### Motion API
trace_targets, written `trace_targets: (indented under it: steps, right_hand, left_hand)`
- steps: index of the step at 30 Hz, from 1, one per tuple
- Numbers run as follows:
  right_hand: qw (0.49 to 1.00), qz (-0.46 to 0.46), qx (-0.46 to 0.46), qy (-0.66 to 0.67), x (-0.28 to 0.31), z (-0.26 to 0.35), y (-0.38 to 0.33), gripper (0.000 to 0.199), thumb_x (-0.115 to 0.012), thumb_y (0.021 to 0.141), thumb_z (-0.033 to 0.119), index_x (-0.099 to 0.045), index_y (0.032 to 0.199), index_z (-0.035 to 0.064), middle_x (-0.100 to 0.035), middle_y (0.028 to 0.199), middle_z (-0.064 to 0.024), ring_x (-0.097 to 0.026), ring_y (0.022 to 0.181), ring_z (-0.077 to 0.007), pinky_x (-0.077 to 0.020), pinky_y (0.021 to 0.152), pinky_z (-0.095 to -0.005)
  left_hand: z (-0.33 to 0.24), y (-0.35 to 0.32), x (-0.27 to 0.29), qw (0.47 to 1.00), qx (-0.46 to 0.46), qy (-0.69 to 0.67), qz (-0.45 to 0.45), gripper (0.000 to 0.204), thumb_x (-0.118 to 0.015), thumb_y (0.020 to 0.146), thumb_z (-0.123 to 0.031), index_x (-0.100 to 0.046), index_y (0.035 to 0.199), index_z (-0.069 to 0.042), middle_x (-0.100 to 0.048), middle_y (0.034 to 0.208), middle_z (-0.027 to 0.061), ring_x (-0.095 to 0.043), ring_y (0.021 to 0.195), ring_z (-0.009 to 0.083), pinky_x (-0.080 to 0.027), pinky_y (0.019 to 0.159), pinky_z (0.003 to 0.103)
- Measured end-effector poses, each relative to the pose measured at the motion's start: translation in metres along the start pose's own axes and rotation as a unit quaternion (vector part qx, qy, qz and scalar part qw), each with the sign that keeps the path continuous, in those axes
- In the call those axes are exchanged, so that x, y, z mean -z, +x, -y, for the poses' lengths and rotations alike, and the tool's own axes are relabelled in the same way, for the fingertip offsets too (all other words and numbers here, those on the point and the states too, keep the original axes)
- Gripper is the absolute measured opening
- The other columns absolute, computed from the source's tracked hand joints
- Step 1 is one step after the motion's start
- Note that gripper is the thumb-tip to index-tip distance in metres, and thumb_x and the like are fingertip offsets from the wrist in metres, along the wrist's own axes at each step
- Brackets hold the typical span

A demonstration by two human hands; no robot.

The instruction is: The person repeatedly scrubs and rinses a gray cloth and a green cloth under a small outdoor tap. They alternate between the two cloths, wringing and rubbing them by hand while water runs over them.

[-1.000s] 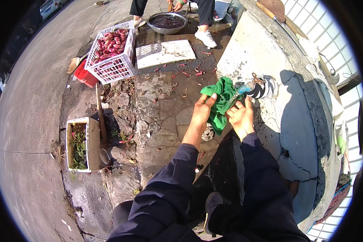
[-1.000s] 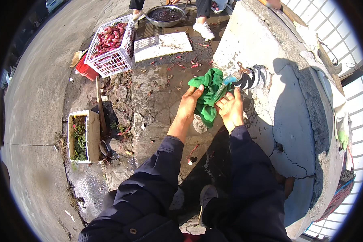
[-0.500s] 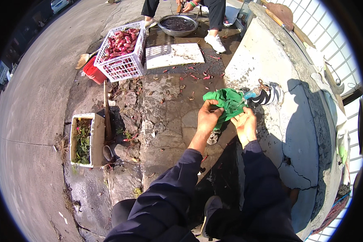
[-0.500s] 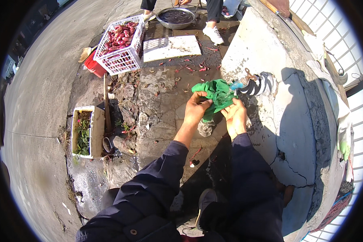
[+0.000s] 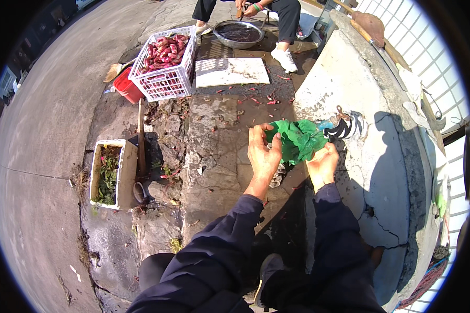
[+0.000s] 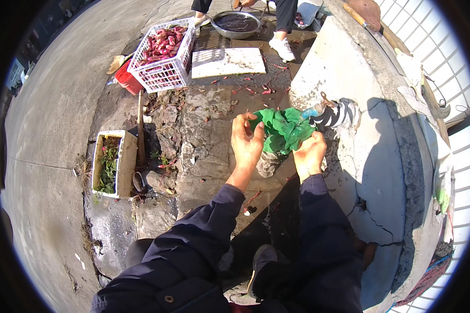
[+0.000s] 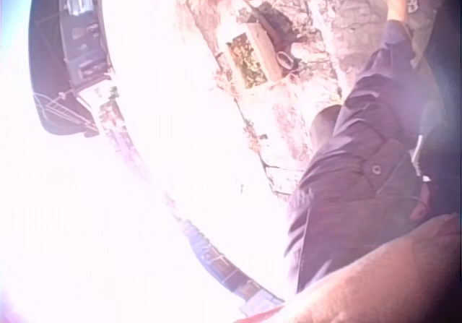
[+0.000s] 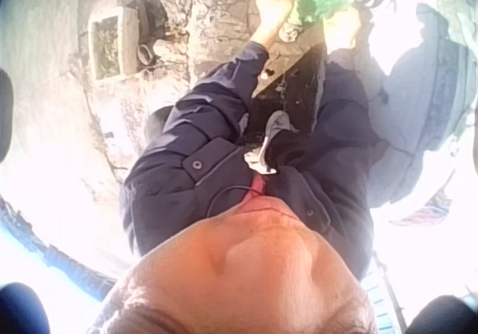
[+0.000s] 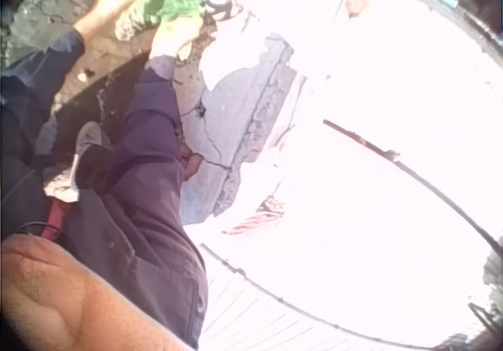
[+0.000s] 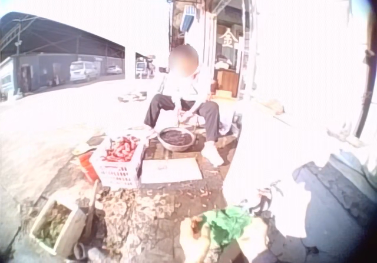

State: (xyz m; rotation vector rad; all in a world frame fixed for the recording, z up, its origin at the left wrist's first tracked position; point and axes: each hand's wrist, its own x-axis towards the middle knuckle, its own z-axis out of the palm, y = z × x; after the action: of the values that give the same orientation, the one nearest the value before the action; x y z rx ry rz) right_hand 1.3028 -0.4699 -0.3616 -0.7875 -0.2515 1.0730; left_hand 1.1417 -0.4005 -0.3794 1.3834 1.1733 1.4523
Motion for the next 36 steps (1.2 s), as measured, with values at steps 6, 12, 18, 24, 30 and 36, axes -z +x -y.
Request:
trace_targets:
  steps: [6,12,18,24,30,36]
  right_hand:
    - [1.0,-0.005,-0.005,-0.02,-0.008,0.0,-0.002,0.042,-0.046,0.095,0.026,-0.06,0.124,-0.0009,-0.067,0.125,-0.0125,-0.062,0.119,-0.0296,-0.0459,0.104,-0.0468]
    - [0.998,0.012,-0.009,-0.055,-0.008,-0.004,-0.004,0.04,-0.047,0.095,0.028,-0.061,0.122,0.0028,-0.067,0.125,-0.0107,-0.063,0.117,-0.0282,-0.0456,0.104,-0.0465]
    - [0.999,-0.01,-0.011,-0.048,-0.011,-0.004,-0.004,0.046,-0.042,0.095,0.029,-0.058,0.127,-0.0003,-0.065,0.129,-0.0131,-0.061,0.12,-0.0307,-0.0451,0.106,-0.0479]
    - [0.999,-0.036,-0.004,-0.021,-0.01,0.002,0.003,0.045,-0.042,0.094,0.027,-0.056,0.126,-0.0024,-0.063,0.131,-0.0161,-0.06,0.123,-0.0331,-0.0439,0.109,-0.0506]
    - [0.997,-0.076,-0.012,-0.005,-0.004,-0.001,0.013,0.04,-0.043,0.095,0.026,-0.061,0.121,0.0013,-0.067,0.126,-0.0123,-0.063,0.119,-0.0311,-0.0464,0.106,-0.0499]
    - [0.999,-0.043,-0.018,0.012,0.0,-0.01,0.025,0.041,-0.04,0.097,0.027,-0.058,0.124,0.0025,-0.065,0.129,-0.0121,-0.062,0.119,-0.0312,-0.0473,0.105,-0.0507]
  left_hand:
    - [-0.012,0.003,0.004,0.98,-0.023,-0.059,0.19,0.026,-0.074,0.089,-0.014,-0.072,0.114,-0.008,-0.061,0.089,0.008,-0.061,0.073,0.021,-0.05,0.069,0.034]
    - [0.002,-0.001,-0.003,0.959,0.108,-0.167,0.203,0.014,-0.076,0.088,-0.004,-0.071,0.101,-0.003,-0.07,0.077,0.0032,-0.062,0.07,0.0093,-0.051,0.067,0.028]
    - [0.01,0.005,0.001,0.921,0.108,-0.294,0.232,0.01,-0.073,0.091,0.0,-0.065,0.09,-0.005,-0.066,0.077,-0.0044,-0.058,0.071,0.0045,-0.048,0.068,0.024]
    - [0.011,0.026,0.032,0.903,0.203,-0.323,0.198,0.01,-0.074,0.095,-0.015,-0.065,0.095,-0.014,-0.071,0.088,-0.0007,-0.071,0.081,0.0129,-0.052,0.071,0.028]
    - [0.033,0.066,0.091,0.911,0.211,-0.353,-0.014,0.028,-0.064,0.103,-0.037,-0.06,0.086,-0.014,-0.069,0.08,-0.0004,-0.067,0.069,0.0108,-0.05,0.059,0.027]
    - [0.098,0.103,0.176,0.922,0.232,-0.205,-0.232,0.04,-0.066,0.101,-0.038,-0.055,0.073,-0.011,-0.064,0.073,0.0001,-0.059,0.064,0.0087,-0.043,0.057,0.024]
